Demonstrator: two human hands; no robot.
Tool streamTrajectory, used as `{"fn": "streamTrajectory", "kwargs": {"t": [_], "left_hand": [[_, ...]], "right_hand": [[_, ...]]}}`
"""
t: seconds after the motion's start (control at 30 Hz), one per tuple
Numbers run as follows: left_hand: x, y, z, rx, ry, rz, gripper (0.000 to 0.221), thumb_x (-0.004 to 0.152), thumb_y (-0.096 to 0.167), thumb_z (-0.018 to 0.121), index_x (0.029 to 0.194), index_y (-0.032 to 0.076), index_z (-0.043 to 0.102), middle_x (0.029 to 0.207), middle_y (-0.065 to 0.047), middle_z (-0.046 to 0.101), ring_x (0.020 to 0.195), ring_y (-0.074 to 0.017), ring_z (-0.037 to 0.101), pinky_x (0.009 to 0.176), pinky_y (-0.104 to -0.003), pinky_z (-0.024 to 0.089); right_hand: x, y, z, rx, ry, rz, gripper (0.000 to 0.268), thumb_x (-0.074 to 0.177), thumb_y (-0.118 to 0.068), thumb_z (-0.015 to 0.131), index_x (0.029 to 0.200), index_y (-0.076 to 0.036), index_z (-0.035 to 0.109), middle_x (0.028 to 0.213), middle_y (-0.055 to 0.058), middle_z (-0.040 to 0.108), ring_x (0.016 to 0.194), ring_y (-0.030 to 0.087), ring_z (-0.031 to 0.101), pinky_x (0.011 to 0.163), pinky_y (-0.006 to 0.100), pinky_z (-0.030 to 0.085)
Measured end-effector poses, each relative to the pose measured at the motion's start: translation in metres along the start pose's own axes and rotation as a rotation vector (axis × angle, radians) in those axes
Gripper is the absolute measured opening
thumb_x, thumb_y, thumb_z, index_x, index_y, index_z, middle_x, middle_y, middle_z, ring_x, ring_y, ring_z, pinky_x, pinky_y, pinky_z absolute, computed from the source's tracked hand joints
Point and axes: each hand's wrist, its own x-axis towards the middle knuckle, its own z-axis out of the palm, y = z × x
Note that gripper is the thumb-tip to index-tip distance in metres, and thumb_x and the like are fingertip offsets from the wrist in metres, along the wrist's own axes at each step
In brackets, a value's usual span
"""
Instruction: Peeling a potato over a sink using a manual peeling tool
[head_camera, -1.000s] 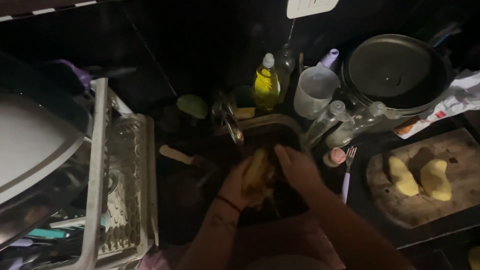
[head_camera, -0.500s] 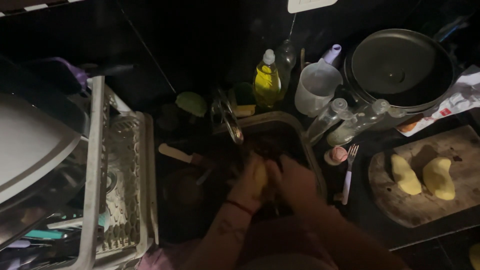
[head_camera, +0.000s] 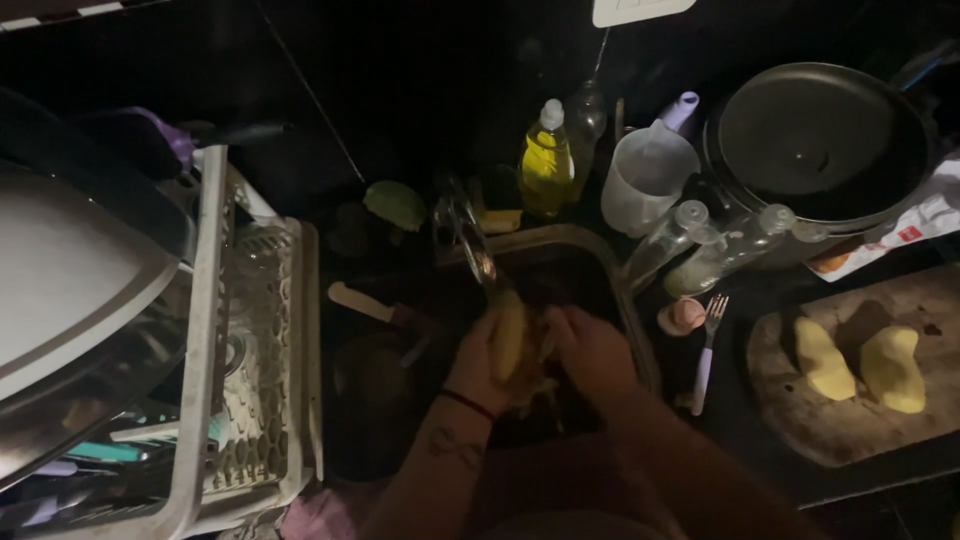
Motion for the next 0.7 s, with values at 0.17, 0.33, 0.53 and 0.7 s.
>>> {"fn": "streamTrajectory", "kwargs": {"t": [0.17,0.33,0.53,0.7], "left_hand": [[-0.002,0.014,0.0,-0.121,-0.029,0.05,0.103,0.075,0.033,0.089,0.164,0.01,0.042,0.165,-0.014,0.055,0.15,-0.0268,0.055,0.125,-0.035,0.041],[0.006,0.025,-0.005,-0.096,-0.069,-0.021,0.101,0.081,0.037,0.085,0.166,0.011,0.037,0.167,-0.013,0.051,0.153,-0.026,0.052,0.128,-0.035,0.038],[0.0,0.029,-0.02,-0.051,-0.126,-0.098,0.099,0.088,0.041,0.079,0.169,0.013,0.03,0.171,-0.013,0.046,0.156,-0.0248,0.047,0.131,-0.034,0.034],[-0.012,0.035,-0.026,-0.015,-0.17,-0.151,0.097,0.093,0.044,0.075,0.171,0.014,0.025,0.173,-0.012,0.042,0.158,-0.0239,0.044,0.134,-0.034,0.031]], "right_hand": [[0.0,-0.008,0.008,-0.164,0.02,0.028,0.077,0.11,-0.075,0.044,0.133,-0.008,0.074,0.106,0.011,0.083,0.106,0.023,0.081,0.092,0.039,0.066],[-0.054,-0.038,0.003,-0.207,-0.106,-0.069,0.065,0.11,-0.065,0.049,0.128,-0.007,0.074,0.103,0.014,0.082,0.102,0.03,0.081,0.088,0.044,0.064],[-0.043,0.0,0.02,0.018,-0.09,-0.026,0.056,0.108,-0.057,0.057,0.112,-0.005,0.08,0.095,0.019,0.083,0.1,0.036,0.082,0.085,0.047,0.064],[0.015,0.007,-0.013,-0.171,-0.036,-0.116,0.059,0.117,-0.053,0.043,0.129,-0.005,0.075,0.105,0.008,0.084,0.105,0.021,0.081,0.102,0.03,0.06]]}}
